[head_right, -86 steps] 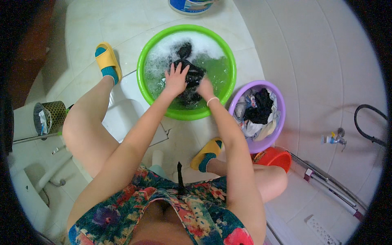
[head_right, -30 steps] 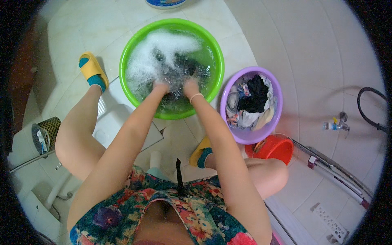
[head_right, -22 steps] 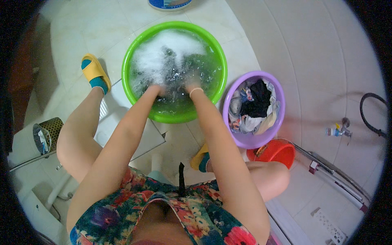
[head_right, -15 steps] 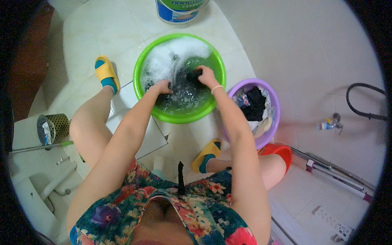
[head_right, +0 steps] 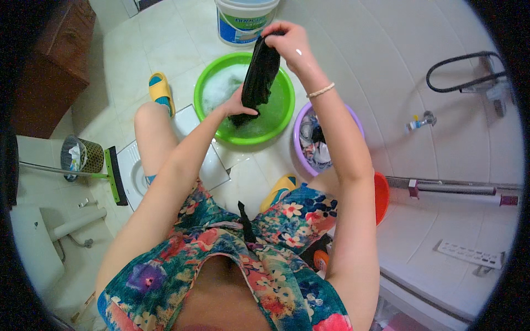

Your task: The person hand washes a dark garment in a green basin, wrings it out, and places it in a purple basin. They then pour soapy water into a bucket, use a squeegee to push water across the tiled floor, and empty the basins. Finally, they walk out of the bathroom and press a wall-mounted control panel.

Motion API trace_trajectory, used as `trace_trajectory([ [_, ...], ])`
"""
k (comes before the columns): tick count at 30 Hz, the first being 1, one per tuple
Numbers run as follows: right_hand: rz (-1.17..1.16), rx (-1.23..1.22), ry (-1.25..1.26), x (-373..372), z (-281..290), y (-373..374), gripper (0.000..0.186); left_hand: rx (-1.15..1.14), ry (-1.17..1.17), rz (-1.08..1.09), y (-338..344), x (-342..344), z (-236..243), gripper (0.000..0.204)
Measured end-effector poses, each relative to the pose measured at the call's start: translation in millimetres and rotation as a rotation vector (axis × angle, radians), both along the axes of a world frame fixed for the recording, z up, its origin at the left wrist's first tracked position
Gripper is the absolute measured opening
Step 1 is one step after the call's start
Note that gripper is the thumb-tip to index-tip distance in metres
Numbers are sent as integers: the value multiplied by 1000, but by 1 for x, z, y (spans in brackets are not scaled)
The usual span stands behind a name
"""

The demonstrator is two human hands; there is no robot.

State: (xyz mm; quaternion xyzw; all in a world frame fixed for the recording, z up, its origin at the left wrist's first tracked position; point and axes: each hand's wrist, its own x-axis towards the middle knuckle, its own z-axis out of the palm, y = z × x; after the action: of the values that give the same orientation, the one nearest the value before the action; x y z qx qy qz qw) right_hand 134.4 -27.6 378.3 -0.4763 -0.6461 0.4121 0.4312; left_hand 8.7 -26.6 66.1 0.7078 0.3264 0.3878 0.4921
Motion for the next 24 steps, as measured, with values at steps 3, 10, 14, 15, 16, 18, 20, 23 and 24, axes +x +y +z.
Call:
trace_trajectory([
  [3, -2, 82, 23, -10, 25, -16, 13, -62, 143, 321, -14, 12, 10, 132],
  [10, 80, 185, -41, -42, 42, -66, 12, -178, 103, 400, 1, 31, -28, 87],
  [14, 163, 186, 50, -78, 57, -88, 12, -91, -460, 589, 36, -20, -71, 37],
  [15, 120, 189, 43, -64, 50, -90, 12, -94, -423, 637, 23, -3, -58, 33],
  [16, 79, 185, 36, -50, 40, -90, 12, -106, -383, 688, 9, 9, -44, 28],
  [18, -44, 153, 58, -2, 22, -87, 13, -45, -141, 699, -17, 22, 10, 24],
  [20, -136, 133, 230, 26, 5, -80, 14, -180, -273, 717, -21, 3, 34, 22],
  [23, -287, -38, 639, 76, -45, -58, 20, -491, -558, 644, -16, -13, 59, 26],
  [24, -345, -119, 730, 85, -72, -50, 21, -452, -511, 684, -13, -22, 55, 28],
])
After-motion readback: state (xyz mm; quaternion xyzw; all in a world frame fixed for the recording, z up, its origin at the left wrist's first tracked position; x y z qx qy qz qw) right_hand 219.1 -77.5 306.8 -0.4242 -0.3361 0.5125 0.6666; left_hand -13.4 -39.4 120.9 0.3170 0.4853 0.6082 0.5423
